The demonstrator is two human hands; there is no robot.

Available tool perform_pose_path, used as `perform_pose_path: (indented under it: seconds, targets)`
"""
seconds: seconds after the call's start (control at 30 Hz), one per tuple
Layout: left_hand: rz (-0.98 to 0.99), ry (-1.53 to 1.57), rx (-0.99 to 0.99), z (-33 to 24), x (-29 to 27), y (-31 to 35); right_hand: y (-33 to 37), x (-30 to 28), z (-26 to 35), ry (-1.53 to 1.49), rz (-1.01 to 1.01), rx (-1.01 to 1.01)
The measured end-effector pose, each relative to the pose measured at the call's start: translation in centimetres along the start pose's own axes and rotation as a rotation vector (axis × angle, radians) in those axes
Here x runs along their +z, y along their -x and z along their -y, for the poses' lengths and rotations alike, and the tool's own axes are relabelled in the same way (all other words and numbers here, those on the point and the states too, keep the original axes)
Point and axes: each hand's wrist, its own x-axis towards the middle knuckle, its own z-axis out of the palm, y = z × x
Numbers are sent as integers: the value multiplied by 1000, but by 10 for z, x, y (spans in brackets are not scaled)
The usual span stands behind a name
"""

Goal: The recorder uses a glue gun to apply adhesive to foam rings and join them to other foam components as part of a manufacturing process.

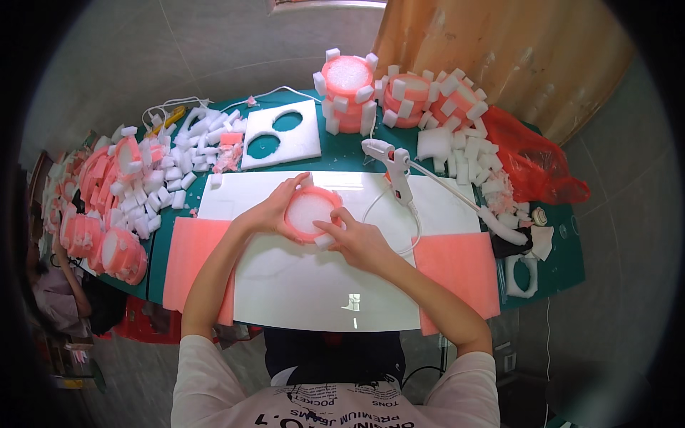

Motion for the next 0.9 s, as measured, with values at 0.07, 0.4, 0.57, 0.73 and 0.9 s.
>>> perform_pose_path:
  seconds: [0.07,0.4,0.57,0.73,0.9]
  targets:
    - [6,-3,0,-1,-1,1,0,0,1,-4,-1,0]
    - [-37,-28,54,-3,-1,2,1,3,0,20,-61,-33]
    - [11,-7,12,-4,-1,2,2,2,1,58,-22,-29]
    - [-7,-9,33,-3,-1,3,1,2,3,61,-56,-44]
    - [-13,-22,64,0,0,2,2,1,3,58,-43,-39]
